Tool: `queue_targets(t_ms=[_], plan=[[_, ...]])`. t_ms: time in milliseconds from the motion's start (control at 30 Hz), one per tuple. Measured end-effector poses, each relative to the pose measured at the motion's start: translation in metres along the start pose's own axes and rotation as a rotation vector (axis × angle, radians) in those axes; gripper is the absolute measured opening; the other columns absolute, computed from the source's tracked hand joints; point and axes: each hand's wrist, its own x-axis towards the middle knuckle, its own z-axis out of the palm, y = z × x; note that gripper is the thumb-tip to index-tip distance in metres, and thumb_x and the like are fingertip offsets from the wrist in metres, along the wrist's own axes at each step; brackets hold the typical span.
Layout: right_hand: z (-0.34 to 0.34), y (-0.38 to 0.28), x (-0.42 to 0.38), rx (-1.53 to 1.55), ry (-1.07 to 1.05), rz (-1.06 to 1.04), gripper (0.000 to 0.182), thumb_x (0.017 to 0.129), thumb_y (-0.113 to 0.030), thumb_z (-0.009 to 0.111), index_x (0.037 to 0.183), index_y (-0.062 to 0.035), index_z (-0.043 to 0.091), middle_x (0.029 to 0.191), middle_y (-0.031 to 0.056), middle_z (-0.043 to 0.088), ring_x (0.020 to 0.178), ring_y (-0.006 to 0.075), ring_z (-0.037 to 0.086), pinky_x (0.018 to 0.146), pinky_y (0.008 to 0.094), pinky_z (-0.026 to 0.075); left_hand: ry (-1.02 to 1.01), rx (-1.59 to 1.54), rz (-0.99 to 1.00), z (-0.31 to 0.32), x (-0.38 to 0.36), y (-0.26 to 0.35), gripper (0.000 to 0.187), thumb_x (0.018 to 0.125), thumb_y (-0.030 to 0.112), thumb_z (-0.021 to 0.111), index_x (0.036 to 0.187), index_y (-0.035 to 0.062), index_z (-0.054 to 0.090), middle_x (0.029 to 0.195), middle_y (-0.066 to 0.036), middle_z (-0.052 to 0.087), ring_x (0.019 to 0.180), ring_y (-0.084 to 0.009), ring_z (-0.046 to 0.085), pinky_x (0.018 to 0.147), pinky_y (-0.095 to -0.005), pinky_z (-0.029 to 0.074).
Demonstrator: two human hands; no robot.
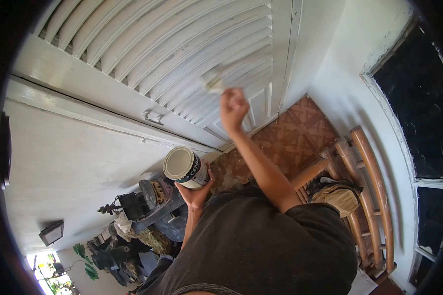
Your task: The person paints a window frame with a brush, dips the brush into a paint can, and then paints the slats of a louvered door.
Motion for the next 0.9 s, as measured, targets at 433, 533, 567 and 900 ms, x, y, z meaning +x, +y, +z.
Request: queue_targets(t_ms=[433, 533, 567, 900], plan=[[-0.018, 0.013, 0.068, 0.052, 0.147, -0.042, 0.011, 0.095, -0.002, 0.065, 0.084, -0.0003, 0.062, 0.086, 0.0056, 0.067, 0.081, 0.0123, 0.061, 0.072, 0.0271, 0.048, -0.037, 0.005, -0.021, -0.004, -0.005, -0.002, 0.087, 0.082, 0.061, 0.060, 0.150, 0.0092, 0.045, 0.153, -0.021, 0.041, 0.141, -0.0367, 0.038, 0.115, -0.0527, 0.035], [-0.049, 0.019, 0.144, -0.049, 0.376, -0.131, 0.010, 0.095, -0.004, 0.065, 0.085, -0.0003, 0.063, 0.077, 0.0041, 0.062, 0.067, 0.0127, 0.058, 0.062, 0.0281, 0.048, -0.023, 0.014, 0.005, -0.007, -0.008, -0.001, 0.085, 0.083, 0.060, 0.060, 0.150, 0.0091, 0.046, 0.152, -0.021, 0.043, 0.141, -0.0367, 0.039, 0.115, -0.0524, 0.035], [-0.053, 0.016, 0.157, -0.026, 0.411, -0.123, 0.011, 0.095, -0.004, 0.065, 0.085, -0.0003, 0.062, 0.076, 0.0038, 0.061, 0.066, 0.0122, 0.058, 0.061, 0.0279, 0.047, -0.021, 0.023, 0.016, -0.010, -0.007, 0.000, 0.085, 0.083, 0.060, 0.060, 0.149, 0.0090, 0.046, 0.151, -0.021, 0.043, 0.141, -0.0367, 0.039, 0.114, -0.0523, 0.036], [0.006, -0.005, 0.008, -0.035, 0.074, 0.040, 0.010, 0.094, -0.007, 0.067, 0.086, -0.0016, 0.064, 0.069, 0.0011, 0.053, 0.065, 0.0095, 0.049, 0.057, 0.0276, 0.040, 0.010, 0.023, 0.031, -0.004, -0.007, -0.002, 0.082, 0.084, 0.059, 0.059, 0.147, 0.0076, 0.049, 0.148, -0.019, 0.048, 0.141, -0.0377, 0.040, 0.114, -0.0534, 0.037]])
